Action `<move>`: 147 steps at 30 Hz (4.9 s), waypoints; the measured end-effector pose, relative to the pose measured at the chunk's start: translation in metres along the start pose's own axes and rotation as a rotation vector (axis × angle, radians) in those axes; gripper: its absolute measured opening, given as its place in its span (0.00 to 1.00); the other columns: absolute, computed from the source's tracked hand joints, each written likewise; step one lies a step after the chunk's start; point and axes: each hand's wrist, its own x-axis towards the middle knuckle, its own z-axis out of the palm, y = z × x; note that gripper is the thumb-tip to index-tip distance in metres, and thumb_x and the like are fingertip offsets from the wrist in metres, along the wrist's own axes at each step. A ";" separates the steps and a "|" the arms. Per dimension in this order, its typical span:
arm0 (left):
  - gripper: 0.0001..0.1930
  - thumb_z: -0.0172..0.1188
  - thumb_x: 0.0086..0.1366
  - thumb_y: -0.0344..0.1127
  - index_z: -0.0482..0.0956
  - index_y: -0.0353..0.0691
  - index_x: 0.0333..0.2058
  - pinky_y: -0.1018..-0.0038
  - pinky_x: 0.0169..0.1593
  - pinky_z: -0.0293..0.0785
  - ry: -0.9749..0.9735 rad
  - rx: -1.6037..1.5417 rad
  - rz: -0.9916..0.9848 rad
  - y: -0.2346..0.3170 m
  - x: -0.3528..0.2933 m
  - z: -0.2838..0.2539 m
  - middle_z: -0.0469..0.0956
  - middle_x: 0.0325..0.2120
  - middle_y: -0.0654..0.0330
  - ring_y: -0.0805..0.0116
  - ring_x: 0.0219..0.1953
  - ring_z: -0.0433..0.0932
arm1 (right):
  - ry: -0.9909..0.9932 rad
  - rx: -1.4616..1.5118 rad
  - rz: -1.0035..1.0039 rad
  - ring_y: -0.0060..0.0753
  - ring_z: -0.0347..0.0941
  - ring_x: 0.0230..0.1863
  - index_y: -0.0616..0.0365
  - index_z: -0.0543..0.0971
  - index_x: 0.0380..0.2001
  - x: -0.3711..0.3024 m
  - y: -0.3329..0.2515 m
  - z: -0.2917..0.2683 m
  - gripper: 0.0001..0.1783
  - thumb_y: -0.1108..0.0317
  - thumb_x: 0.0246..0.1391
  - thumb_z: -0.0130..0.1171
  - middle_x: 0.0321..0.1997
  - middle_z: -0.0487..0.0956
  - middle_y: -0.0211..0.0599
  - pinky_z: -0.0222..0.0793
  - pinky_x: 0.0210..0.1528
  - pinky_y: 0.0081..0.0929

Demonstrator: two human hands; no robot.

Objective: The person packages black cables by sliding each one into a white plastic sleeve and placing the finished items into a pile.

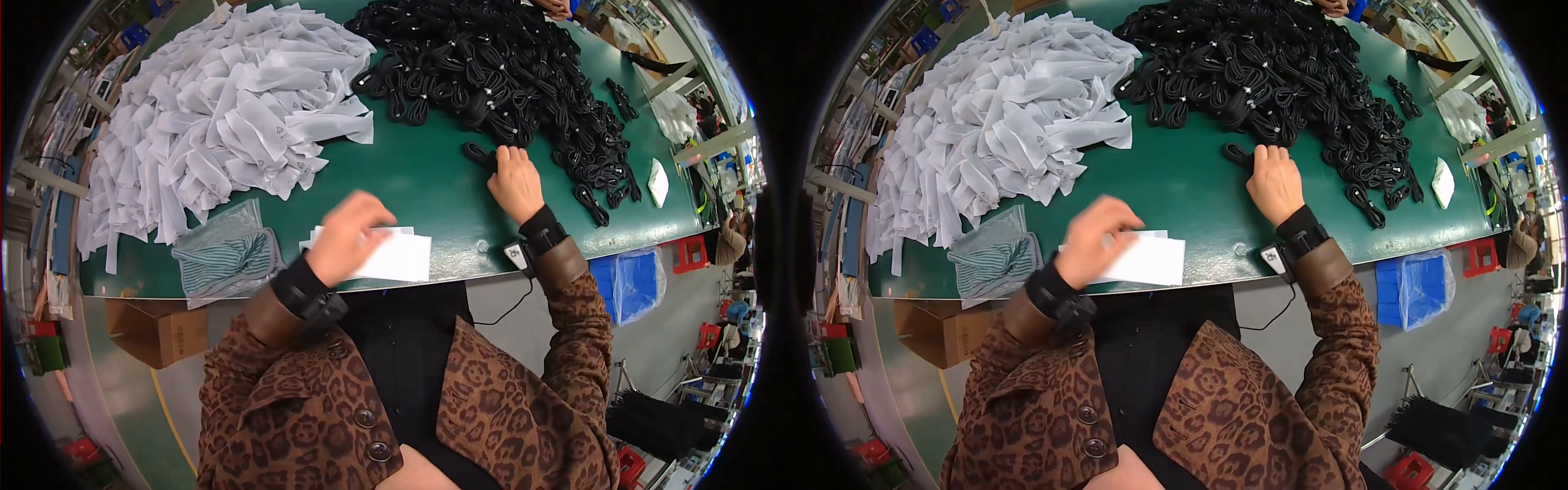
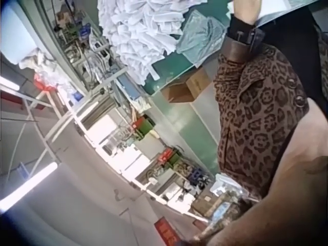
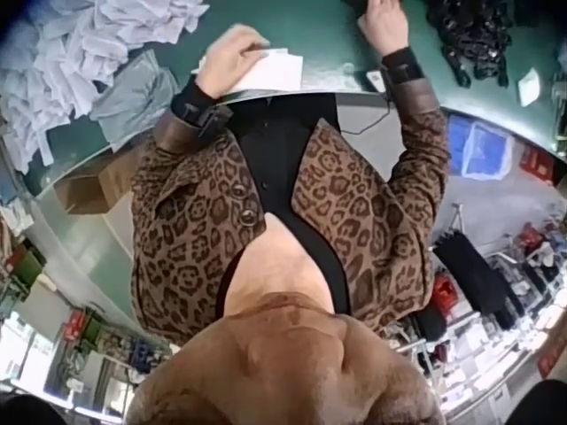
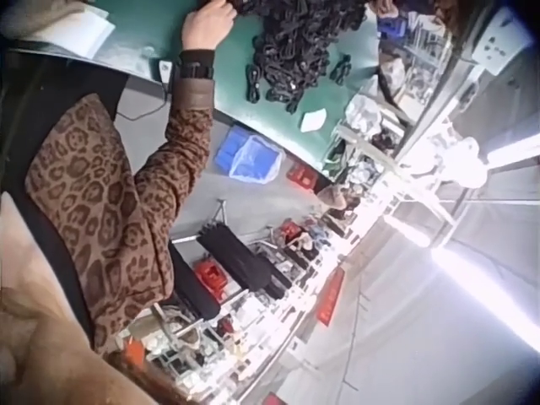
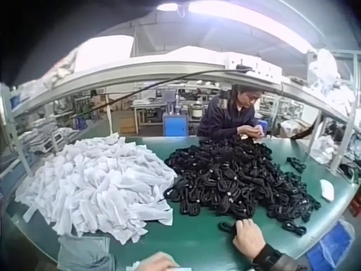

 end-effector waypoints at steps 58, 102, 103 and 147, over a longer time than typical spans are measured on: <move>0.12 0.58 0.69 0.31 0.69 0.33 0.47 0.78 0.30 0.73 -0.005 -0.552 -0.291 0.032 -0.013 0.049 0.74 0.33 0.60 0.75 0.22 0.73 | -0.030 0.839 -0.109 0.46 0.73 0.31 0.61 0.77 0.50 -0.076 -0.126 -0.065 0.25 0.78 0.44 0.67 0.33 0.74 0.43 0.70 0.32 0.36; 0.05 0.59 0.58 0.20 0.74 0.35 0.32 0.70 0.41 0.72 0.002 0.110 0.279 0.013 -0.006 0.035 0.74 0.37 0.54 0.57 0.40 0.74 | -0.566 1.307 0.542 0.37 0.74 0.27 0.58 0.78 0.41 -0.079 -0.106 -0.037 0.12 0.66 0.57 0.64 0.32 0.73 0.38 0.72 0.31 0.30; 0.05 0.60 0.58 0.21 0.74 0.35 0.32 0.69 0.42 0.72 0.019 0.116 0.279 0.014 -0.004 0.034 0.74 0.38 0.54 0.57 0.41 0.73 | -0.430 1.219 0.375 0.36 0.74 0.28 0.59 0.77 0.41 -0.076 -0.106 -0.038 0.12 0.67 0.56 0.65 0.33 0.73 0.38 0.72 0.32 0.29; 0.27 0.59 0.65 0.39 0.69 0.77 0.61 0.12 0.52 0.38 -0.086 1.040 -0.224 -0.103 0.077 -0.066 0.46 0.72 0.57 0.47 0.75 0.32 | 0.105 0.163 -0.427 0.47 0.55 0.72 0.49 0.71 0.60 0.201 -0.075 0.065 0.31 0.56 0.53 0.63 0.65 0.68 0.33 0.59 0.65 0.52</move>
